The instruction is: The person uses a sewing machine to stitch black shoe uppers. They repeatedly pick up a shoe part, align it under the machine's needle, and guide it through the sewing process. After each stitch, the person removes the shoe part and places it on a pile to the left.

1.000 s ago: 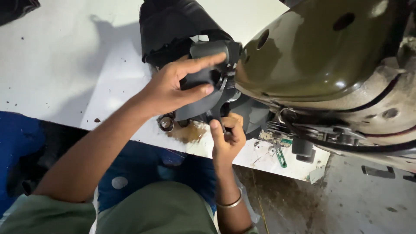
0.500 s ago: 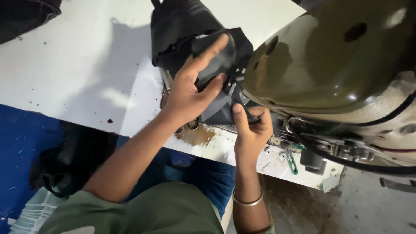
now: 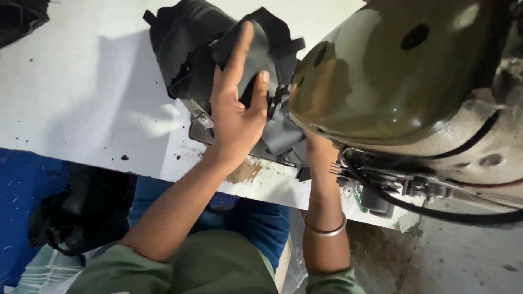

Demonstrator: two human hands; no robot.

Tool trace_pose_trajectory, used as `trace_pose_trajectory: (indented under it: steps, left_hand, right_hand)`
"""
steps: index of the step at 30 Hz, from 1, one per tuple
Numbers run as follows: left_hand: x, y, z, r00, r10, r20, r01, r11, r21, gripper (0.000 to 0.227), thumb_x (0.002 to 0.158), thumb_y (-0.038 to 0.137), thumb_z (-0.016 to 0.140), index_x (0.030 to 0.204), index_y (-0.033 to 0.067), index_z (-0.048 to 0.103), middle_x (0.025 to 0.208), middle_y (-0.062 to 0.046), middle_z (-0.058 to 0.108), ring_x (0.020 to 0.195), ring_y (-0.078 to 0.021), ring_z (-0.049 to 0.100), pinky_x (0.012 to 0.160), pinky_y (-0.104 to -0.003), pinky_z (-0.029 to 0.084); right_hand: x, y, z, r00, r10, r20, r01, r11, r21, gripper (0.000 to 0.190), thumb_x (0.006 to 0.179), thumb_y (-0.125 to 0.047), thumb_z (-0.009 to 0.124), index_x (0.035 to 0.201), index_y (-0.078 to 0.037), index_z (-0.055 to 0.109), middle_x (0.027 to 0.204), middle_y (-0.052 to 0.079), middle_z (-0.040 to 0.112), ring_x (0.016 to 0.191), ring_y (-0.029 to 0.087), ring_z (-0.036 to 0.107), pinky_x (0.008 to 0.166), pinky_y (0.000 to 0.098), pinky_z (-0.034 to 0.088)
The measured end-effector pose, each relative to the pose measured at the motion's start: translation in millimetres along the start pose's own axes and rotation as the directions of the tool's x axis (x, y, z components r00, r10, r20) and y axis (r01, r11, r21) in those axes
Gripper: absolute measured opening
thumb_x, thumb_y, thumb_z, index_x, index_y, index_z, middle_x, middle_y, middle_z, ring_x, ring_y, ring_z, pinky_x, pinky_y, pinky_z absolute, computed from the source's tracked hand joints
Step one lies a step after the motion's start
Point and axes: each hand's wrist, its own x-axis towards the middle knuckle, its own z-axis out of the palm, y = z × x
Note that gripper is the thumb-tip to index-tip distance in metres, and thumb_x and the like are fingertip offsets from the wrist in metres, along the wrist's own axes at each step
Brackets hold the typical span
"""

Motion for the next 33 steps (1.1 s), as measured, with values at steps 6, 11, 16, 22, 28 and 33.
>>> trace_pose_trajectory:
  steps: [6, 11, 16, 22, 28, 33]
  left_hand:
    - [3.1, -4.0, 6.6, 0.999, 0.0, -0.04, 0.004, 0.995, 0.104, 0.053, 0.121, 0.008, 0.058, 0.164, 0.0129, 0.029, 0.166, -0.005, 0.043, 0.147, -0.0186, 0.047, 0.13, -0.041, 0.024]
    - [6.6, -10.5, 4.9, 0.997, 0.007, -0.08, -0.007, 1.0, 0.001, 0.056, 0.123, 0.012, 0.056, 0.167, 0.0112, 0.02, 0.172, -0.006, 0.028, 0.154, -0.0201, 0.035, 0.13, -0.037, 0.02]
    - [5.6, 8.6, -27.1, 0.986, -0.15, -0.067, 0.147, 0.988, -0.045, 0.066, 0.113, 0.014, 0.057, 0.165, 0.0079, 0.016, 0.153, -0.02, 0.033, 0.127, -0.0254, 0.043, 0.111, -0.039, 0.032]
    - [-11.8, -29.9, -123.4, 0.992, 0.043, -0.121, -0.012, 0.968, 0.25, 0.033, 0.11, 0.015, 0.062, 0.141, 0.0059, 0.055, 0.118, -0.016, 0.072, 0.106, -0.022, 0.068, 0.092, -0.034, 0.053]
    - [42.0, -97.8, -166.7, 0.995, 0.013, -0.103, 0.042, 0.857, 0.514, 0.078, 0.102, 0.028, 0.081, 0.157, 0.0013, 0.034, 0.129, -0.026, 0.062, 0.12, -0.0391, 0.057, 0.105, -0.05, 0.033]
    - [61.2, -74.8, -172.1, 0.894, -0.417, 0.162, 0.42, 0.907, 0.02, 0.08, 0.089, 0.031, 0.08, 0.158, 0.0216, 0.042, 0.101, -0.015, 0.068, 0.095, -0.0245, 0.063, 0.094, -0.041, 0.049]
  right_hand:
    - [-0.8, 122.3, 25.4, 0.984, 0.125, -0.131, -0.105, 0.984, 0.145, 0.059, 0.107, -0.034, 0.062, 0.153, -0.003, 0.044, 0.157, 0.019, 0.044, 0.143, 0.033, 0.042, 0.119, 0.0445, 0.031]
    - [39.1, 63.5, 13.8, 0.934, 0.155, -0.323, -0.028, 0.93, 0.366, 0.045, 0.107, -0.024, 0.061, 0.144, 0.0, 0.051, 0.146, 0.019, 0.053, 0.131, 0.029, 0.051, 0.112, 0.0409, 0.04]
    - [49.7, -38.2, 12.9, 0.869, 0.201, -0.452, 0.109, 0.813, 0.572, 0.033, 0.108, -0.015, 0.059, 0.135, 0.003, 0.058, 0.136, 0.019, 0.061, 0.119, 0.024, 0.06, 0.104, 0.0374, 0.049]
    - [-49.9, -5.4, 66.7, 0.868, 0.063, -0.492, 0.213, 0.849, 0.484, 0.014, 0.107, -0.01, 0.064, 0.117, -0.001, 0.064, 0.115, 0.014, 0.066, 0.101, 0.018, 0.064, 0.092, 0.0319, 0.053]
    - [-76.6, -69.1, 85.6, 0.971, -0.223, 0.09, 0.23, 0.97, -0.078, 0.033, 0.089, -0.015, 0.073, 0.119, -0.003, 0.069, 0.112, 0.019, 0.071, 0.101, 0.038, 0.066, 0.088, 0.0429, 0.053]
    - [-93.3, -72.5, 82.9, 0.926, -0.073, 0.37, 0.144, 0.975, -0.169, 0.037, 0.082, -0.018, 0.077, 0.114, -0.001, 0.069, 0.102, 0.021, 0.07, 0.089, 0.038, 0.067, 0.077, 0.0437, 0.055]
